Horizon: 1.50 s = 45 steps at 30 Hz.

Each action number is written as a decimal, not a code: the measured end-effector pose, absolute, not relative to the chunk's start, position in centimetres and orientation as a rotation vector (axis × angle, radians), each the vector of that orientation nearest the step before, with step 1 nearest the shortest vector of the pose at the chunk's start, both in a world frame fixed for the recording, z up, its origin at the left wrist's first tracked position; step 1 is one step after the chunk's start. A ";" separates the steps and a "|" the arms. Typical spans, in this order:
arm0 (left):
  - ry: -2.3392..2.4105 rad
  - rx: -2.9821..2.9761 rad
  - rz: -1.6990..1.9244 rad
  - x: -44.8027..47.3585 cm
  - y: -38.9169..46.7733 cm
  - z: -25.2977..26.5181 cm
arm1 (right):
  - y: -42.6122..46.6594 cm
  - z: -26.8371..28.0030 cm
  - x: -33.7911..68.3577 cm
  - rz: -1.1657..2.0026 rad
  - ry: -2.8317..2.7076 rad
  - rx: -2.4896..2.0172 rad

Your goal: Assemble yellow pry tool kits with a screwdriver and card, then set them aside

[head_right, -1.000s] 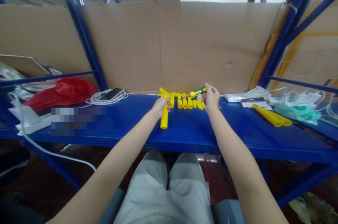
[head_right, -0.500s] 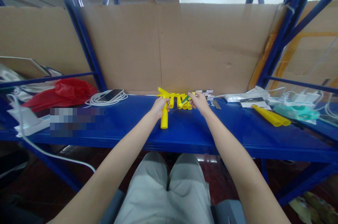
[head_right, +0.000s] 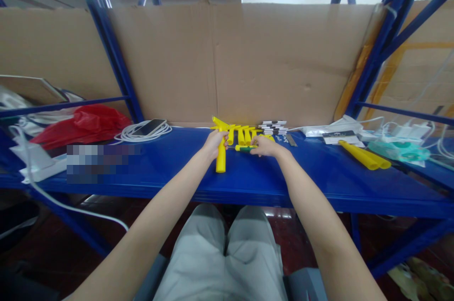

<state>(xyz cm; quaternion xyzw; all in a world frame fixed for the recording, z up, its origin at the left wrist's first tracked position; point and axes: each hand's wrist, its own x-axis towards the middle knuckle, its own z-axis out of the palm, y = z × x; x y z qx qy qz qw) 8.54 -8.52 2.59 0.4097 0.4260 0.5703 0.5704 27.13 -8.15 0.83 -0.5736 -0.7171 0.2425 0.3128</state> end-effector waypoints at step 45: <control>1.034 1.065 1.264 8.6 -8.8 2.8 | -8.1 2.3 35.5 -0.183 -1.287 -2.212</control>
